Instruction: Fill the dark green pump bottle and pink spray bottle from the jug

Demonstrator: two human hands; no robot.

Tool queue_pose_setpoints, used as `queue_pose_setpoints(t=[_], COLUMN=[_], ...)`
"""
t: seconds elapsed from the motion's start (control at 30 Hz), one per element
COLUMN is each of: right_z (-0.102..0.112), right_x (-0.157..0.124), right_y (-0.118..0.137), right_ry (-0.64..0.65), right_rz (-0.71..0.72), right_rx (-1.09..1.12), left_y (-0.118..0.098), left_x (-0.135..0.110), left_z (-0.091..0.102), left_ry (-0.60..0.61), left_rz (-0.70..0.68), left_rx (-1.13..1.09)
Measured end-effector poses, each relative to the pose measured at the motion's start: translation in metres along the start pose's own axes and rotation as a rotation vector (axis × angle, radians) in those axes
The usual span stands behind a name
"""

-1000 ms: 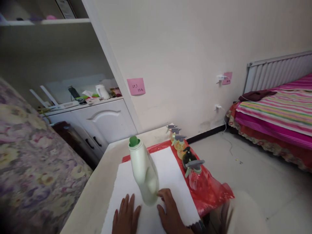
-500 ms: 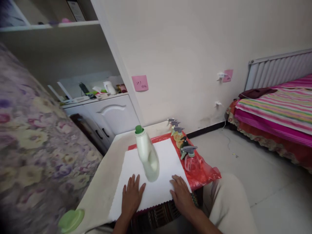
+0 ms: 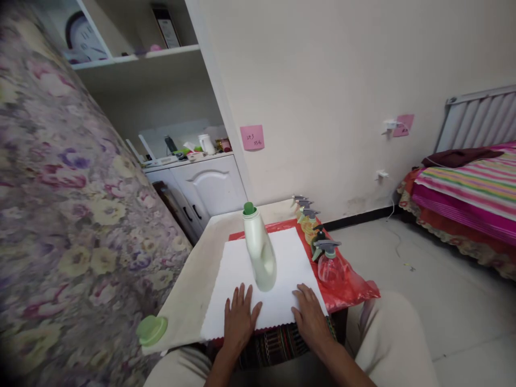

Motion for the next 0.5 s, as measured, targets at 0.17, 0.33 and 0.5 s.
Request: queue_pose_setpoints(t=[0.17,0.33,0.5], right_z=[-0.01,-0.024,-0.028], right_x=[-0.002,-0.006,-0.008], right_y=[0.022,0.021,0.017], right_ry=[0.07,0.13,0.102], right_rz=[0.054,0.093,0.098], right_rx=[-0.052,-0.17,-0.224], left_y=[0.002,0.005,0.009], left_x=[0.003,0.004,0.005], left_z=[-0.001,-0.006,-0.011], left_ry=[-0.007,-0.067,-0.153], left_rz=[0.018,-0.002,-0.016], left_rx=[0.035,0.059,0.081])
Point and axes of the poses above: each hand's wrist, its own x-axis towards the middle knuckle, its own z-axis out of the back of the hand, y = z × x, the point moved 8 cm from there along x, towards the middle knuckle, and after that the axes turned 8 degrees about -z, right-handed, at the moved point
